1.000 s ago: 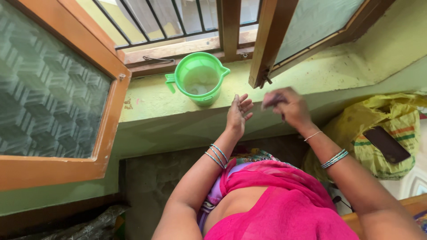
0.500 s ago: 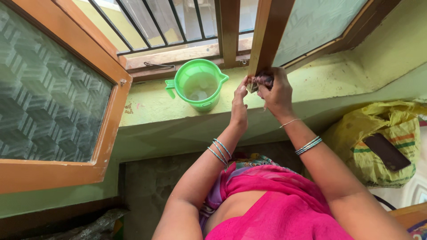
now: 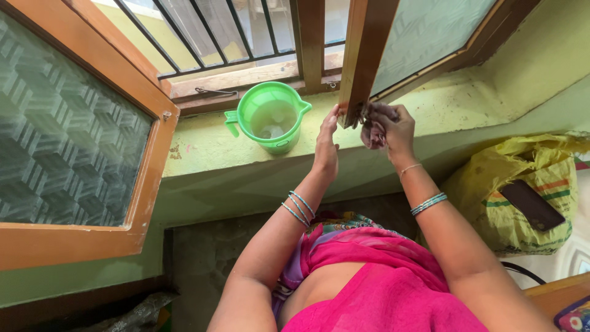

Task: The person wipes the wooden frames and patterned glass of an open window with a cloth, rinsing the cloth in a green bucket of water between cleaning different sections.

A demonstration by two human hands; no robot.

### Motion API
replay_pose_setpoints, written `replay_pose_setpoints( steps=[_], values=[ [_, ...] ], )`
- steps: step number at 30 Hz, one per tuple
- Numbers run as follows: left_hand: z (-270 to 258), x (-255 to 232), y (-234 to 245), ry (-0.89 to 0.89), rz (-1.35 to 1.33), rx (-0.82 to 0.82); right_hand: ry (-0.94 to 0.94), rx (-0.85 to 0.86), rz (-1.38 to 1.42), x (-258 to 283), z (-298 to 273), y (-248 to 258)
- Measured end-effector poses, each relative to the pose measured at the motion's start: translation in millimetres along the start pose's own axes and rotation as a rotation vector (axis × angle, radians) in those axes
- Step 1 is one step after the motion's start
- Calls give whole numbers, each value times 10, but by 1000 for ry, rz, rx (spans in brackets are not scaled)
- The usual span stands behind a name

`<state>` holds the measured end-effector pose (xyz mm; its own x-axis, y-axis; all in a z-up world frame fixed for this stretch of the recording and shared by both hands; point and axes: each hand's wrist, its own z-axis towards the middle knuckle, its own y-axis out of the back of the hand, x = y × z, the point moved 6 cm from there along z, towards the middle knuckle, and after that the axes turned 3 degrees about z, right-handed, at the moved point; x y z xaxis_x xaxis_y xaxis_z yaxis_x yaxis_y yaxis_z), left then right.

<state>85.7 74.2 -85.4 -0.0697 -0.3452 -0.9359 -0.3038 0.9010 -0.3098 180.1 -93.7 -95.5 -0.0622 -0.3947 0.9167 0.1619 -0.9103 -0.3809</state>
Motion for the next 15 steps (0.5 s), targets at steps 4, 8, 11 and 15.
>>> replay_pose_setpoints(
  steps=[4,8,11,15],
  values=[
    [5,43,52,-11,35,6,-55,31,66,-21,-89,48],
    [119,68,36,-168,-3,29,-96,139,-344,383,-275,-490],
    [114,5,12,-236,-25,34,118,130,-818,673,-330,-801],
    [68,10,23,40,9,-57,348,129,-1209,785,-243,-881]
  ],
)
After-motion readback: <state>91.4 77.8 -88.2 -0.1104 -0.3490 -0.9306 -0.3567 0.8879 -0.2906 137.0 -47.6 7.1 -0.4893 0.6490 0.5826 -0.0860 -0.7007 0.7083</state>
